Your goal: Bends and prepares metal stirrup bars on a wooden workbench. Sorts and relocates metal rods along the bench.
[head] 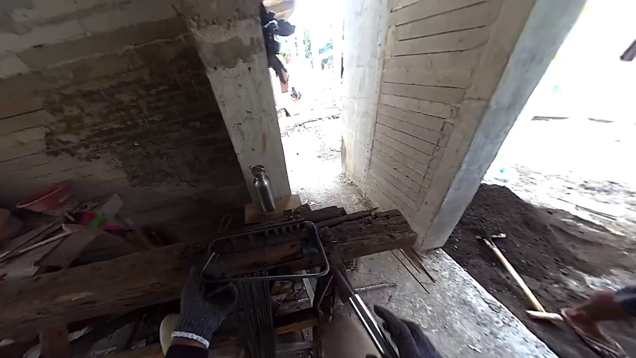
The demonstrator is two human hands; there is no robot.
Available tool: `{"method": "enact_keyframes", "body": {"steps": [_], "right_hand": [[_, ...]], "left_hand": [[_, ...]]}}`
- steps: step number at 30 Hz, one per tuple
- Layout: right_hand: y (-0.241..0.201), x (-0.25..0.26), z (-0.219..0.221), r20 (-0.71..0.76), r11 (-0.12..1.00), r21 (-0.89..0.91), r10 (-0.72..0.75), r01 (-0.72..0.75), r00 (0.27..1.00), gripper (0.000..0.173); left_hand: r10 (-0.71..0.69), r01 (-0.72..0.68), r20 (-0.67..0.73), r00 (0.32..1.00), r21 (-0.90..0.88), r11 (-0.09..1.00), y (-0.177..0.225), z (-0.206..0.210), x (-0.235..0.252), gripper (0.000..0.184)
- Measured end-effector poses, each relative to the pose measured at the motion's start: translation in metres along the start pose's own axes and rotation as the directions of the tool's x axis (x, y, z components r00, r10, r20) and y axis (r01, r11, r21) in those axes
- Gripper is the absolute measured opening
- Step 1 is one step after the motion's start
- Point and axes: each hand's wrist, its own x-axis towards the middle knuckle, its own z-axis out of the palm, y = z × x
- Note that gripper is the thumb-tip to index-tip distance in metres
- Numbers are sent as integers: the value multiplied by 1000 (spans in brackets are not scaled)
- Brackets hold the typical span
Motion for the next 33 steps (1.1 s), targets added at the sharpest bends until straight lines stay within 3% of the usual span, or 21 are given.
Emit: {"method": "enact_keyframes", "body": {"steps": [2,4,6,7,9,10,11,14,18,24,28,33], "right_hand": [[-48,16,5,-29,960,-138,-248,242,968,67],[-107,45,30,48,867,-185,-463,463,885,63],[-157,86,71,177,788,-244,-537,566,824,66],[-176,107,88,278,777,-268,-503,569,818,70],[-204,138,113,449,795,-310,-362,522,817,71],[-212,146,119,491,811,-319,-301,490,818,71],[-216,151,123,506,822,-325,-266,467,821,70],[-210,153,125,492,843,-325,-235,428,838,68],[-213,152,127,456,865,-336,-196,372,868,57],[-209,154,127,488,868,-319,-194,381,851,43],[-206,141,134,394,857,-384,-185,344,900,51],[-214,129,133,271,893,-393,-114,218,956,64]], "left_hand": [[44,-44,-8,999,20,999,-5,-3,-2,61],[149,-144,-67,987,78,986,-12,-1,-1,65],[273,-234,-176,946,214,948,-19,2,-2,72],[346,-257,-231,910,340,905,-19,6,-4,73],[443,-213,-217,870,644,735,-11,6,-5,57],[454,-165,-201,868,745,646,-7,4,-1,48],[453,-134,-215,865,771,623,-5,3,2,48],[409,-134,-305,860,638,759,-8,7,5,70],[415,-124,-335,846,633,764,-10,8,8,67],[389,-153,-383,838,519,841,-15,9,7,71],[412,-130,-349,842,610,781,-11,2,14,69],[420,-235,-295,858,501,833,-8,4,10,66]]}}
